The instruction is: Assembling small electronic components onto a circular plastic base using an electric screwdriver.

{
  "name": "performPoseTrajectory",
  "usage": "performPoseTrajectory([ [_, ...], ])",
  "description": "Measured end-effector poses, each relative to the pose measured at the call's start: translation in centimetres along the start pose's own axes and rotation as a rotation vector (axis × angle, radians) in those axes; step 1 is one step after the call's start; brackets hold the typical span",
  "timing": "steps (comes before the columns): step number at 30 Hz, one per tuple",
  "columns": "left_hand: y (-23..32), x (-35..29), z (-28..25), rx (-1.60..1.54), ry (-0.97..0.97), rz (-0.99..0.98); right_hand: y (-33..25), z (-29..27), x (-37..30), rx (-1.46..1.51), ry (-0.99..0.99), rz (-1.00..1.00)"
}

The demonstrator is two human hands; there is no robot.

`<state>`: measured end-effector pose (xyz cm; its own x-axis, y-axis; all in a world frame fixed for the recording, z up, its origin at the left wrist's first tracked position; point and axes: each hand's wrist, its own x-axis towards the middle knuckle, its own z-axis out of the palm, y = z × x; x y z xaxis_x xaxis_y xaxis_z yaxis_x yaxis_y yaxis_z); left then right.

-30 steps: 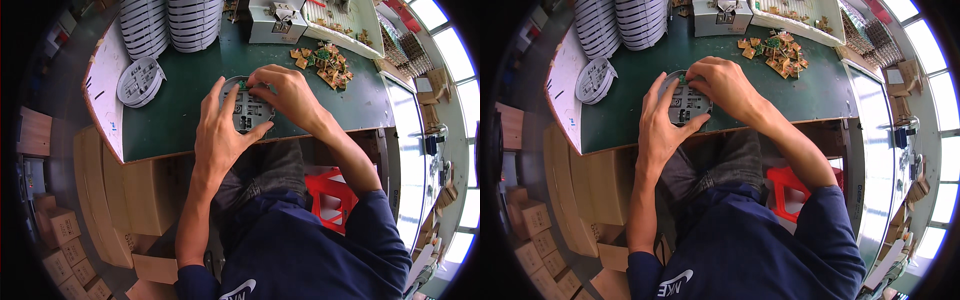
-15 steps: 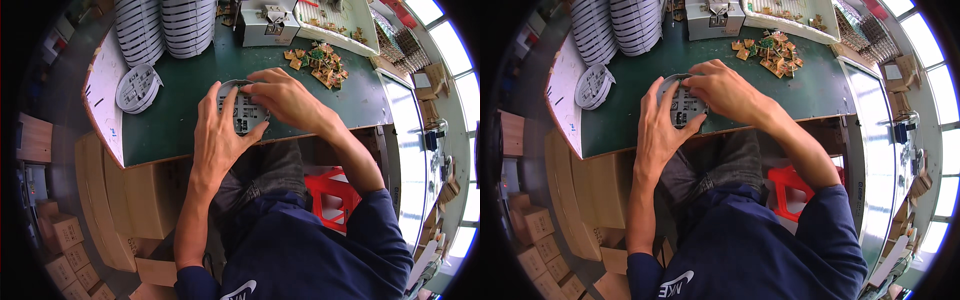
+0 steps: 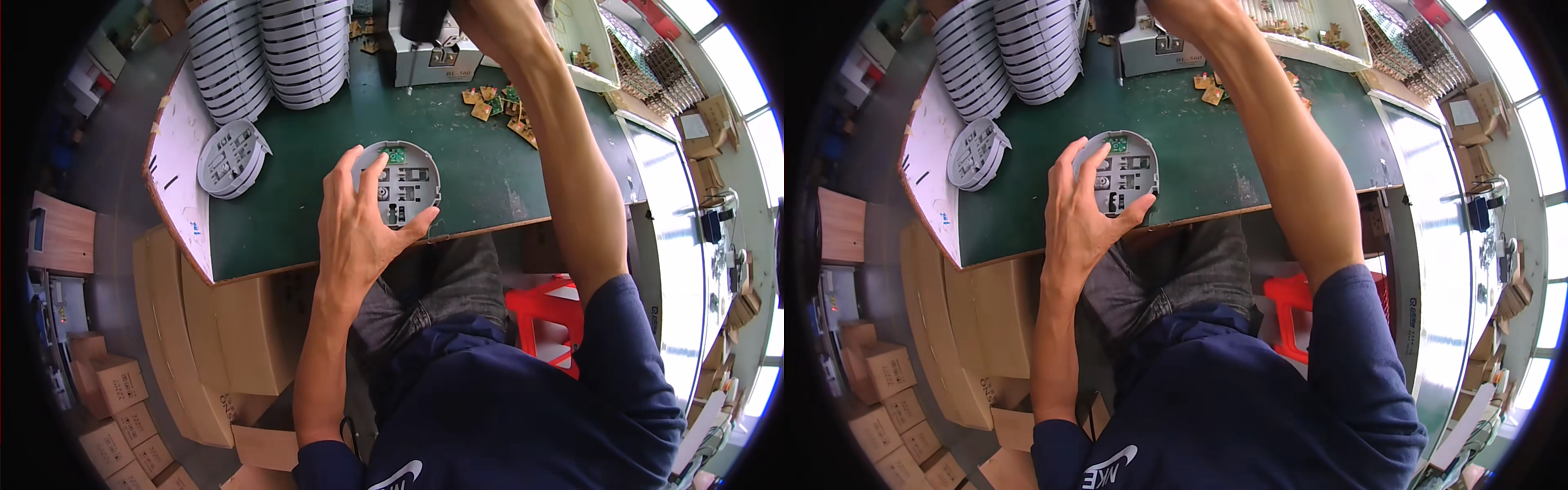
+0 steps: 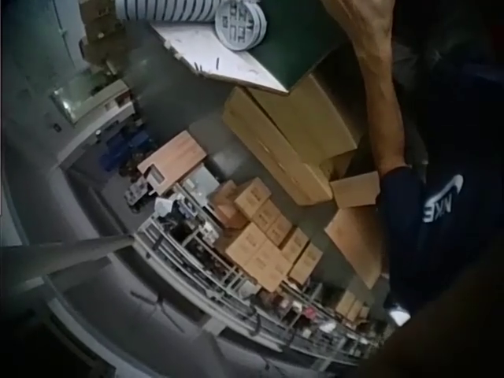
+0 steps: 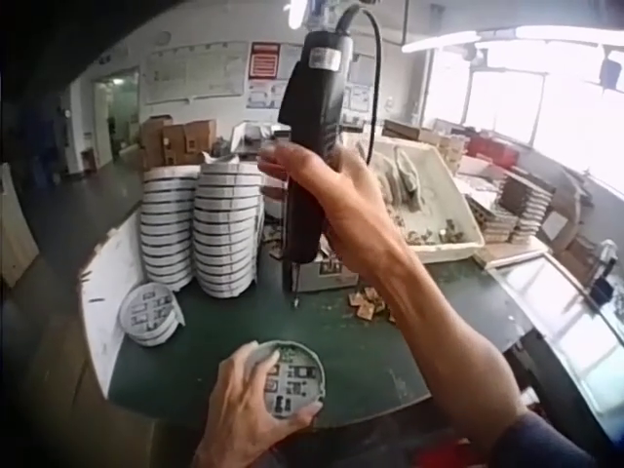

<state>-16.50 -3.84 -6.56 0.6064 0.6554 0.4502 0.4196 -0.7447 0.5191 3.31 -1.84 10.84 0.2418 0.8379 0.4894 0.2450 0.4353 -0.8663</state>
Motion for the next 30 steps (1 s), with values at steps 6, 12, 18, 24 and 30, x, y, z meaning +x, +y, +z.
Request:
performPoseTrajectory([
  [6,-0.2,0.0,0.0,-0.004,-0.001,-0.005,2.4,0.3,-3.2,0.211,-0.056,-0.006],
  [12,-0.4,-0.2,0.3,0.009,0.016,0.013,5.0,2.2,-5.1,0.297,-0.02,0.03],
  [18,-0.5,-0.4,0.3,-0.001,0.011,0.018,4.9,2.9,-5.1,0.288,-0.009,0.001],
  [24,-0.5,-0.3,0.4,-0.002,0.013,0.024,5.3,2.7,-5.4,0.202,-0.012,0.042],
  [30,-0.4,-0.2,0.4,0.014,0.021,0.032,5.2,2.8,-5.8,0.154,-0.036,0.105],
])
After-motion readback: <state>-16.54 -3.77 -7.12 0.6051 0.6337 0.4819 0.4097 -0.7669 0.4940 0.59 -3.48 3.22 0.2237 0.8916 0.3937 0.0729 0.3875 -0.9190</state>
